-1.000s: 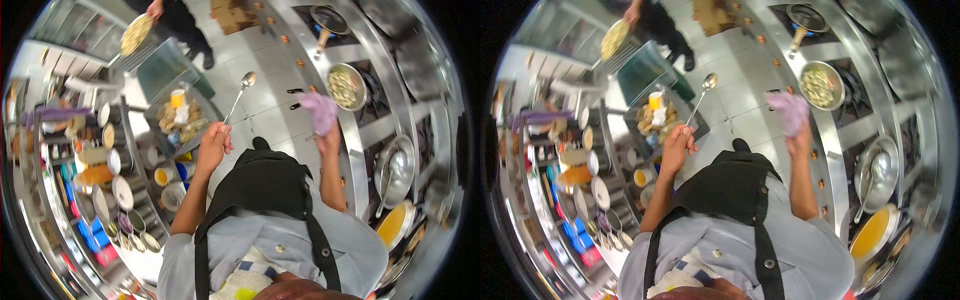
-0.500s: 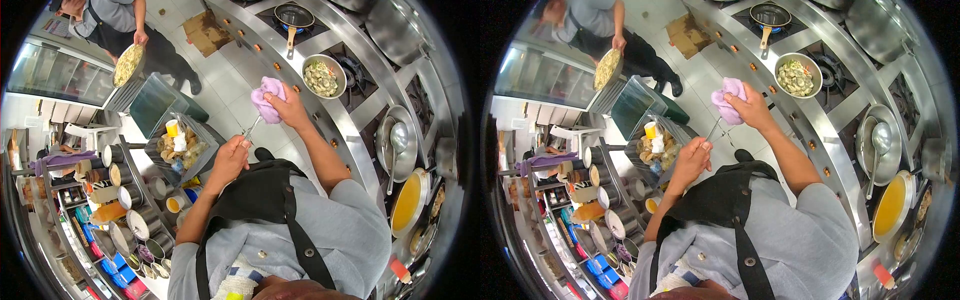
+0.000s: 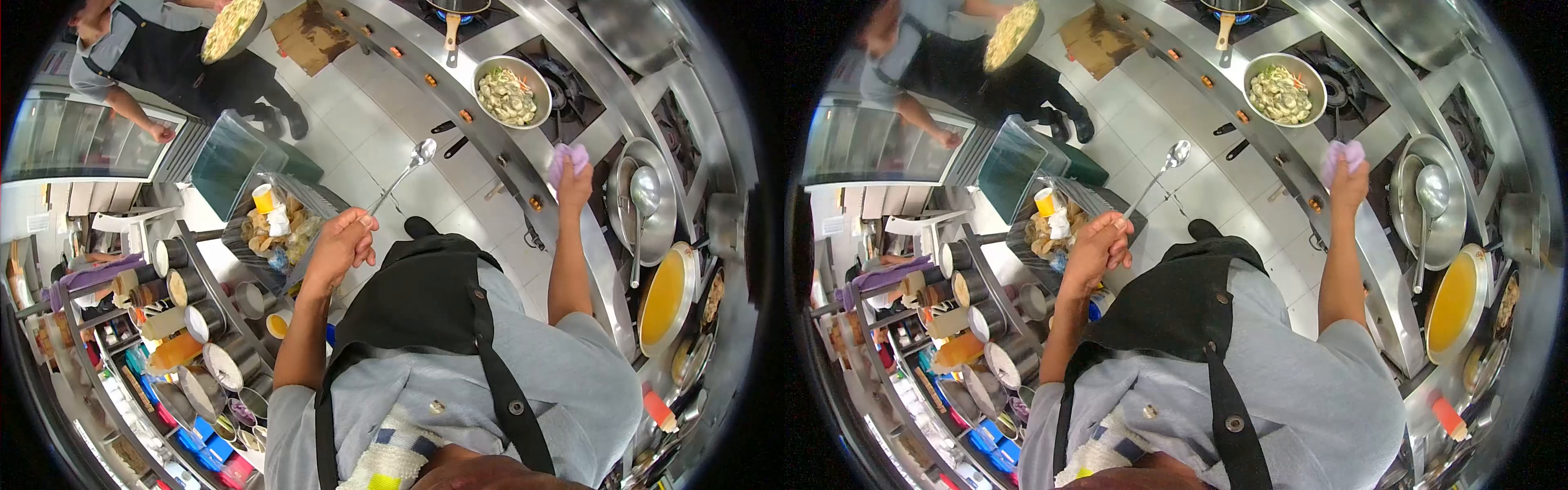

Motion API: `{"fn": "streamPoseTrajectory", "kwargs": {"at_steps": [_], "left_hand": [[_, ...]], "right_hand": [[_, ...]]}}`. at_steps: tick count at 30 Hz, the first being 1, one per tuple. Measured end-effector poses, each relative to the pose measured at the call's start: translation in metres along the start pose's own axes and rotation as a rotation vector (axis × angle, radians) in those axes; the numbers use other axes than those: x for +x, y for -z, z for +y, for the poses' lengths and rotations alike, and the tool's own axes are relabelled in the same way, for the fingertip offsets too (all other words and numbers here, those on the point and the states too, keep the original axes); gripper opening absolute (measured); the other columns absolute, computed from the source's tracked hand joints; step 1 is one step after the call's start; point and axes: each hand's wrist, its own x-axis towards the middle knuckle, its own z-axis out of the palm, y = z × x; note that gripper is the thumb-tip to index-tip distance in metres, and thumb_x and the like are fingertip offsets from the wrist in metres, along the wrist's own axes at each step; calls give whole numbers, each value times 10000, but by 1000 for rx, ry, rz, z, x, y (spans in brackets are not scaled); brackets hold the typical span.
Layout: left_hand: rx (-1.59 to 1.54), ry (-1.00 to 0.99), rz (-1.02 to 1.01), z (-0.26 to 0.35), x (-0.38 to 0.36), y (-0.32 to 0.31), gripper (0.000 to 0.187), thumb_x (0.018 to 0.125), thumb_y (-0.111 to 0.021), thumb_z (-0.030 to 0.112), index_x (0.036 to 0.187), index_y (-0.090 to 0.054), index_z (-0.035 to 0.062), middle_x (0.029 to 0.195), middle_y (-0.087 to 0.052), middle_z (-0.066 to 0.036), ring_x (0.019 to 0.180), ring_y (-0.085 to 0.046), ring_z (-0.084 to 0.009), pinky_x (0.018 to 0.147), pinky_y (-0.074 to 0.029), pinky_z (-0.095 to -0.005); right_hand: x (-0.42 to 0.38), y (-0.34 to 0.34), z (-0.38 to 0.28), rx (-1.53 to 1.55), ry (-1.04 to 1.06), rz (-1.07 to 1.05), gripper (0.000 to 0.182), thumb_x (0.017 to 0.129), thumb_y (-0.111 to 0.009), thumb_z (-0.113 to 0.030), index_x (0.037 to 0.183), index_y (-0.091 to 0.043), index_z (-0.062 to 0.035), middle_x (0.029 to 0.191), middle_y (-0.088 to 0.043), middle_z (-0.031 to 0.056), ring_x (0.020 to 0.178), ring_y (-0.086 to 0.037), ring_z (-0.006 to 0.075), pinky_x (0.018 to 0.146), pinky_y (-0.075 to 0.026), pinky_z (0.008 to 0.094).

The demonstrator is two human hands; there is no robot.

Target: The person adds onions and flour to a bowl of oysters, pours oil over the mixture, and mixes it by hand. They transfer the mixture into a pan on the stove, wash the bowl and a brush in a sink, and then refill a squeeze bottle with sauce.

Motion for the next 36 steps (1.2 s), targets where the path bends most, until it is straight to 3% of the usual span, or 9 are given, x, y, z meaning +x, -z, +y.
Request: {"fn": "streamPoseTrajectory", "kwargs": {"at_steps": [3,6,9,11,15,18,24,31,36], "left_hand": [[-24,-28,24,6,-1,-5,213,940,-489,207,884,-531,6,547,-363,24,398,-332,-78,489,-442,-268],[-32,-42,31,6,-2,-3,226,948,-479,211,904,-537,-3,562,-382,15,419,-370,-83,501,-450,-269],[62,-111,187,-3,1,-2,228,954,-472,198,956,-552,-16,583,-407,4,445,-420,-98,517,-465,-274],[97,-175,233,-14,8,4,248,955,-490,204,999,-572,-26,670,-538,-38,546,-536,-122,565,-490,-270],[135,-269,415,-18,11,30,256,950,-515,230,973,-594,-12,791,-634,-77,662,-612,-132,620,-514,-269],[114,-362,520,-5,-1,46,199,928,-544,188,938,-594,-4,783,-641,-90,626,-622,-152,616,-522,-276],[-409,-612,980,-11,-53,90,111,882,-587,113,913,-583,7,750,-632,-107,577,-606,-160,519,-499,-273],[-156,-755,1860,-12,-179,172,189,959,-482,187,1006,-508,6,765,-630,-107,568,-575,-129,524,-448,-251],[274,-495,2012,-43,-211,278,203,960,-462,182,1028,-512,-2,756,-619,-116,598,-582,-157,548,-453,-296]], "right_hand": [[27,-28,85,-285,54,84,470,812,-667,-376,1026,-544,24,1033,-597,258,1020,-534,406,867,-419,456],[16,-26,48,-669,67,355,534,800,-680,-371,1093,-522,46,1105,-562,257,1054,-490,420,900,-386,473],[17,-20,14,-359,296,104,634,804,-675,-393,1212,-468,45,1198,-508,267,1082,-505,411,893,-416,470],[16,-49,-6,191,-198,-416,718,832,-646,-416,1289,-375,67,1278,-426,285,1142,-485,418,896,-449,485],[28,-116,-22,1076,-960,-703,739,897,-569,-381,1334,-250,122,1330,-361,309,1195,-442,433,944,-455,520],[64,-169,42,1104,-820,-791,585,964,-317,-308,1384,-210,85,1394,-311,276,1274,-349,433,1035,-361,568],[50,-147,-65,595,-658,-428,418,781,-553,-5,1114,-450,224,1112,-531,260,920,-582,393,771,-571,475],[9,-171,-130,645,-459,-1009,335,829,-549,-102,1076,-512,122,1109,-530,172,1007,-550,275,826,-495,429],[-101,-226,-271,529,-342,-1395,190,787,-566,-75,913,-558,67,898,-569,119,816,-589,247,728,-522,403]]}}
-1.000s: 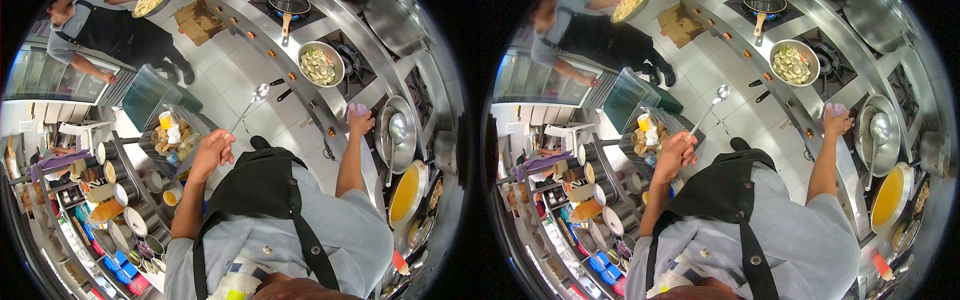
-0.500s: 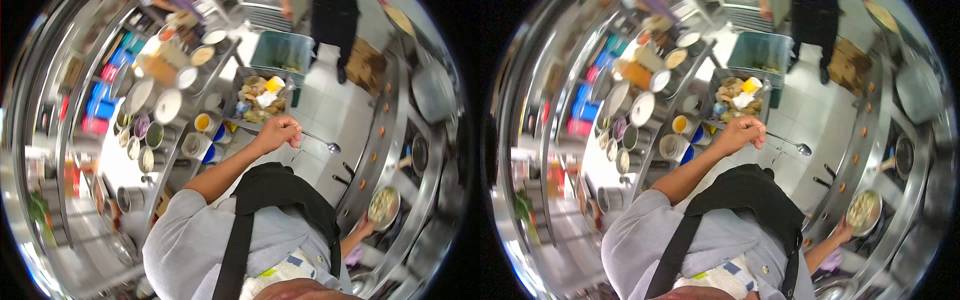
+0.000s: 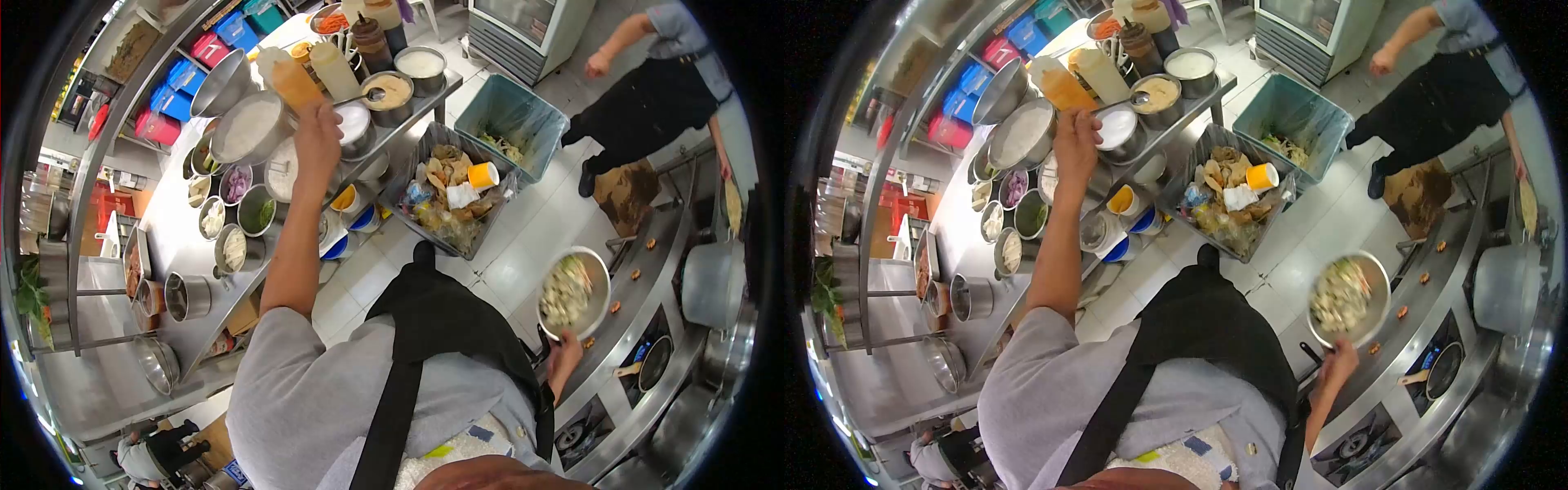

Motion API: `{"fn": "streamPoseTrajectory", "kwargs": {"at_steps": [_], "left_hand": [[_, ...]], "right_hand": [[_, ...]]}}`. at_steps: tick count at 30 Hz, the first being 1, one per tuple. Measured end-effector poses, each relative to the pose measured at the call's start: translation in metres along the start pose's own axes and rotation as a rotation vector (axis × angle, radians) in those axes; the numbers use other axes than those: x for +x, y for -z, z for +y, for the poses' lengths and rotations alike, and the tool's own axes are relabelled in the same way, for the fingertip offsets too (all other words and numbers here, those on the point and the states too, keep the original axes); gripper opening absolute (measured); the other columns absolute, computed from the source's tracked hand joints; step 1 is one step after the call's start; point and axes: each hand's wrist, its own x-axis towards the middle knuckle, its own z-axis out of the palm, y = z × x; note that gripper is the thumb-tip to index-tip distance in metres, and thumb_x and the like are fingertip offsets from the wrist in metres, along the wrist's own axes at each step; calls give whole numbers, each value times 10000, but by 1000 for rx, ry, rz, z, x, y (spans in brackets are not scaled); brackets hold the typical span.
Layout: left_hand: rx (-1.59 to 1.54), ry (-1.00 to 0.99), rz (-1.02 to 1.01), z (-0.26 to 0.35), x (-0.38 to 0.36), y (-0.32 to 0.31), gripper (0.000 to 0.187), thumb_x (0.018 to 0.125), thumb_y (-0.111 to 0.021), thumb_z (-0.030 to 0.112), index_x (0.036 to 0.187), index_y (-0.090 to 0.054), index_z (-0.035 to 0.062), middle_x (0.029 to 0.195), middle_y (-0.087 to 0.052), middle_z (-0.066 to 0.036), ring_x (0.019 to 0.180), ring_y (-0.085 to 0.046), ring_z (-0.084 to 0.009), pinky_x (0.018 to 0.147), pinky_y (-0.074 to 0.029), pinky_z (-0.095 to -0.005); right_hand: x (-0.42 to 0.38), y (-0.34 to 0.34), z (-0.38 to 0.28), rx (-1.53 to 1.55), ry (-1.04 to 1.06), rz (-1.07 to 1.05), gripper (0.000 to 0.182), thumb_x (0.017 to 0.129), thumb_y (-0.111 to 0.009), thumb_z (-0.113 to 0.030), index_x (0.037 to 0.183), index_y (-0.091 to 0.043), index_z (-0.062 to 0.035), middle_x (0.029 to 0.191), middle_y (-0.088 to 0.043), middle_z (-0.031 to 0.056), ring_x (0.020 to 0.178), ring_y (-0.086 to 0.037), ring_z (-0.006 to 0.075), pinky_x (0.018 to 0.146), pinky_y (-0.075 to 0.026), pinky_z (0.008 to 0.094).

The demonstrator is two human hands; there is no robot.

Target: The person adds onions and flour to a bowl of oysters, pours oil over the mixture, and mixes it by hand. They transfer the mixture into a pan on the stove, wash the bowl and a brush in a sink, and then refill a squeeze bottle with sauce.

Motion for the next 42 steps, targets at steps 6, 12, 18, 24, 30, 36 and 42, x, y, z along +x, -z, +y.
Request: {"fn": "streamPoseTrajectory", "kwargs": {"at_steps": [6,12,18,24,30,36,42], "left_hand": [[159,-62,-70,-61,52,-34,194,953,-451,182,1037,-525,24,743,-622,-164,693,-618,-341,630,-469,-443],[204,-65,-40,-85,59,-52,171,950,-450,177,978,-521,24,655,-604,-152,597,-603,-340,560,-466,-420],[-128,338,47,-72,52,-55,200,954,-448,181,944,-522,-4,647,-599,-84,468,-560,-149,464,-440,-281],[-251,426,135,-71,49,-54,242,954,-457,205,937,-517,-29,650,-595,-97,449,-547,-136,437,-423,-251],[-266,440,125,-72,49,-52,231,926,-460,185,927,-530,-36,638,-599,-99,439,-552,-143,427,-429,-261],[-453,579,193,-78,47,-52,218,887,-460,134,946,-525,-66,666,-590,-126,448,-559,-163,431,-467,-278],[-550,658,226,-66,48,-35,181,882,-486,131,944,-525,-35,704,-605,-110,469,-562,-160,462,-476,-268]], "right_hand": [[17,-211,-39,-147,-50,-442,217,814,-532,-94,950,-557,74,911,-622,149,795,-642,268,694,-551,424],[17,-331,-67,-289,-90,-684,274,803,-529,-86,987,-543,116,933,-628,191,763,-655,271,669,-578,413],[44,-374,-73,-391,-106,-822,238,823,-515,-77,975,-545,104,914,-628,177,722,-650,244,603,-582,372],[46,-395,-88,-436,-119,-864,252,831,-492,-60,997,-521,128,929,-622,205,738,-659,274,655,-599,401],[64,-394,-85,-486,-131,-871,273,831,-490,-59,1025,-507,133,957,-619,217,772,-662,284,665,-600,411],[65,-395,-86,-480,-134,-893,259,823,-497,-60,1013,-513,115,948,-621,204,778,-661,280,658,-594,402],[59,-400,-91,-512,-155,-898,295,821,-495,-68,1047,-506,121,947,-620,205,777,-663,282,649,-595,405]]}}
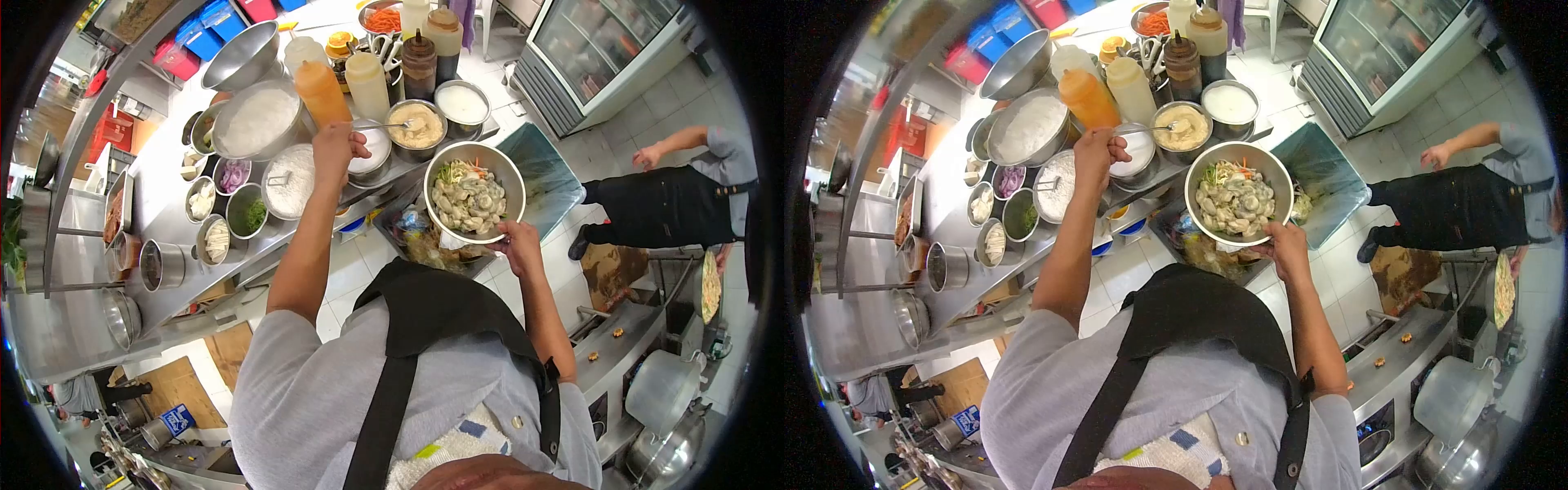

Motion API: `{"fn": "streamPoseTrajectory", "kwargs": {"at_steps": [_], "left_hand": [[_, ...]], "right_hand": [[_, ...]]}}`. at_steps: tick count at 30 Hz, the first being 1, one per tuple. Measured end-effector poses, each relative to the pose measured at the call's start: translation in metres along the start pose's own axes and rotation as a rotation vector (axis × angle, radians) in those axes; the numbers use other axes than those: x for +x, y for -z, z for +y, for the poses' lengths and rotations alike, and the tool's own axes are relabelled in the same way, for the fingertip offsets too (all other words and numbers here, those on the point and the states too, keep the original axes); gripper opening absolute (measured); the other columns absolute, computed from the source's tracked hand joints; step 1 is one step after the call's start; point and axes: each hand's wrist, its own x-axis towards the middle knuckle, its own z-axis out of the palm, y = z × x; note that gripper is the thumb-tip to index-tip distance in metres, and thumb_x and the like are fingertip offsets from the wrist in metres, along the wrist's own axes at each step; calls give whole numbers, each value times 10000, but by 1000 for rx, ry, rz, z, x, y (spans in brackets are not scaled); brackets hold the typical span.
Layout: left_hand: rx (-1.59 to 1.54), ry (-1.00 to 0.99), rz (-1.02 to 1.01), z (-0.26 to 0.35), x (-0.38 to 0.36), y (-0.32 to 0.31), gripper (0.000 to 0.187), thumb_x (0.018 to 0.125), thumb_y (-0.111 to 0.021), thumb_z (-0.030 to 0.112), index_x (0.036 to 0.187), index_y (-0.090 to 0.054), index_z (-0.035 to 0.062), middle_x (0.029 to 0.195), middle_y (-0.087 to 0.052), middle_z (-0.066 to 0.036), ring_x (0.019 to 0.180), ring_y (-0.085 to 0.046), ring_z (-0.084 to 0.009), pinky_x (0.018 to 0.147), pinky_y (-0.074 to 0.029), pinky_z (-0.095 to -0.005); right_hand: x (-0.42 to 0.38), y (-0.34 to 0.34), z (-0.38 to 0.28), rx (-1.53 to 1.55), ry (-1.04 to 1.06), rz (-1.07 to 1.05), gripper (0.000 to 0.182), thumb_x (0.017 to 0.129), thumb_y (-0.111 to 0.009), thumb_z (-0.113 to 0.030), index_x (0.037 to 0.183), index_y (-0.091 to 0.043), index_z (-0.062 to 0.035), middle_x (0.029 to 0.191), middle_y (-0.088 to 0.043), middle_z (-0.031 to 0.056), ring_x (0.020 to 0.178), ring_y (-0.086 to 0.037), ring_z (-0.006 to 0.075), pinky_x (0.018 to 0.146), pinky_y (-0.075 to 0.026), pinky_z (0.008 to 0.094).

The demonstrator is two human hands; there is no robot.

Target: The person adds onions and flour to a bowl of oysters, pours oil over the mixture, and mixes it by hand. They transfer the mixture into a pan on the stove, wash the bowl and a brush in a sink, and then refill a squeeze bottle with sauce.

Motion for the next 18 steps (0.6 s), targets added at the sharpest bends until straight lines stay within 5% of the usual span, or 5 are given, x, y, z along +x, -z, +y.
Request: {"fn": "streamPoseTrajectory", "kwargs": {"at_steps": [8,12,18], "left_hand": [[165,-76,-167,35,-59,-23,209,930,-527,177,1002,-540,-19,706,-595,-92,502,-553,-137,500,-479,-255],[595,-449,-469,21,-94,-35,239,974,-472,187,1082,-542,-14,785,-604,-65,609,-547,-106,588,-462,-242],[379,-462,-293,30,-46,-60,241,977,-463,184,1083,-544,-17,784,-606,-70,616,-536,-95,581,-446,-221]], "right_hand": [[10,-1,-1,33,32,-42,271,820,-502,-68,992,-532,139,932,-620,202,755,-663,281,634,-603,387],[4,-8,-10,68,15,-9,256,812,-514,-61,971,-536,138,930,-616,211,750,-663,283,631,-604,388],[12,1,-2,60,33,-27,266,798,-526,-67,970,-532,137,912,-611,198,754,-659,287,625,-602,403]]}}
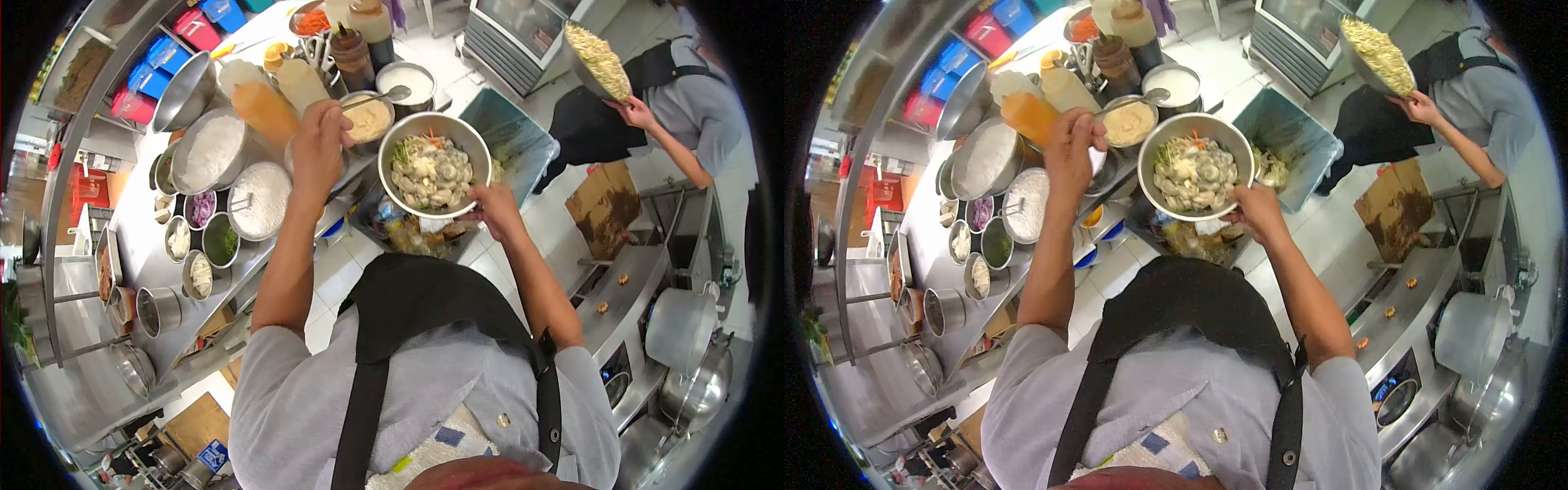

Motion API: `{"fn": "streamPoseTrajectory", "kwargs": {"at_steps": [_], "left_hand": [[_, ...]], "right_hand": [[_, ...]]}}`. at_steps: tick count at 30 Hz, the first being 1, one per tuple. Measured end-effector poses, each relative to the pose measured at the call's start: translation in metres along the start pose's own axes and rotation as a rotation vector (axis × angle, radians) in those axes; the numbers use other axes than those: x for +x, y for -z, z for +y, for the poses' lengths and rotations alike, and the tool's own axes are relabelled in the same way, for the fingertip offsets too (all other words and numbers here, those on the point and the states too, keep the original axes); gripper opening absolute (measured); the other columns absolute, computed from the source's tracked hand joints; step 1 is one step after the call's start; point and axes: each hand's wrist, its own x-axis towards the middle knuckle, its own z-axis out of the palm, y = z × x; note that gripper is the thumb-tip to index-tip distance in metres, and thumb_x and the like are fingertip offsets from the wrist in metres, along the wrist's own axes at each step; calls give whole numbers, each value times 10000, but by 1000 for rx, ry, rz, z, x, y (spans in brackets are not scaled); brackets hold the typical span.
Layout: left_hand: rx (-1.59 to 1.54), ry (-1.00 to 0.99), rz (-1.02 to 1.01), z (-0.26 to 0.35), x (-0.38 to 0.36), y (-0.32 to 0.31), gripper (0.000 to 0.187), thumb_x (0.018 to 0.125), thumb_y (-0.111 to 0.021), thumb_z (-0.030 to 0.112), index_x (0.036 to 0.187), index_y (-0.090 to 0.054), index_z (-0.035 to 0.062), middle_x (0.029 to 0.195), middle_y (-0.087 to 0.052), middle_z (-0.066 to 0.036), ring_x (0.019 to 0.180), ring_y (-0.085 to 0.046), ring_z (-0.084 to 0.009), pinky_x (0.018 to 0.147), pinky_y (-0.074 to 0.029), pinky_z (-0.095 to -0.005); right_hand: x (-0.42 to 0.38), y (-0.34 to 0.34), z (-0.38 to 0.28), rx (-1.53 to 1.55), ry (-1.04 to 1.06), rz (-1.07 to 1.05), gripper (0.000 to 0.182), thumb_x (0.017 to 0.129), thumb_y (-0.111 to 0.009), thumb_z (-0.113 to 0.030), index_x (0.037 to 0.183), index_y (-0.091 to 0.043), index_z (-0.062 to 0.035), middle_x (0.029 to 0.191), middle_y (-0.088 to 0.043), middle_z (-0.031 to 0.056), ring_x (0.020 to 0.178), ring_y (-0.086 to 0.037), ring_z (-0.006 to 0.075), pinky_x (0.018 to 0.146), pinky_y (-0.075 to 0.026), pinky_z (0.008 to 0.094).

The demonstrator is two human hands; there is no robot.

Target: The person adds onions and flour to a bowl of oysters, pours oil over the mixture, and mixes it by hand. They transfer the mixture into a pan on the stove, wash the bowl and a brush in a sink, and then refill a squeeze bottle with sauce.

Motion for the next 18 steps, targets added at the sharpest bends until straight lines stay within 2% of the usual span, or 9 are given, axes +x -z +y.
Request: {"fn": "streamPoseTrajectory", "kwargs": {"at_steps": [1,2,5,8,10,11,15,18], "left_hand": [[-42,23,15,-9,14,-4,243,977,-463,185,1083,-545,-18,782,-605,-68,615,-534,-92,579,-444,-220],[-94,-38,-10,-28,24,-9,236,977,-463,189,1084,-553,-1,773,-601,-57,597,-532,-93,568,-443,-224],[90,-46,-30,-50,46,-30,233,973,-463,201,1093,-546,19,758,-605,-52,583,-551,-99,541,-453,-244],[227,-198,-20,-71,58,-45,221,962,-460,215,1050,-537,27,719,-610,-102,590,-583,-161,570,-469,-306],[234,-181,-27,-78,61,-51,214,960,-458,216,1028,-537,28,706,-611,-107,574,-588,-172,556,-469,-322],[240,-167,-32,-79,61,-53,212,959,-456,216,1017,-536,29,699,-611,-109,567,-591,-178,549,-469,-330],[-20,117,12,-68,60,-56,210,928,-443,166,963,-529,-22,672,-611,-95,489,-576,-167,488,-467,-306],[-238,236,105,-71,62,-53,212,903,-442,137,936,-525,-56,677,-604,-106,466,-559,-164,455,-468,-286]], "right_hand": [[2,1,1,-5,3,0,267,798,-526,-68,970,-531,136,908,-610,195,753,-658,286,624,-602,404],[2,2,2,-8,5,2,268,798,-526,-69,971,-530,136,904,-609,191,751,-657,285,624,-601,405],[3,4,2,-22,0,12,257,806,-518,-67,973,-533,127,900,-608,186,742,-653,279,617,-596,399],[1,7,4,-12,-18,17,247,820,-516,-70,980,-539,117,899,-610,182,735,-650,270,613,-592,394],[-2,6,0,-20,-17,30,247,821,-517,-73,982,-541,113,889,-613,178,732,-650,269,616,-592,395],[-3,6,0,-25,-22,36,247,822,-518,-74,983,-541,111,884,-615,177,730,-650,269,617,-591,396],[0,12,5,-7,-12,28,246,817,-516,-63,988,-541,113,887,-627,187,741,-657,274,617,-589,394],[2,14,3,0,-28,15,240,816,-514,-53,992,-541,108,903,-630,196,741,-661,276,629,-593,398]]}}
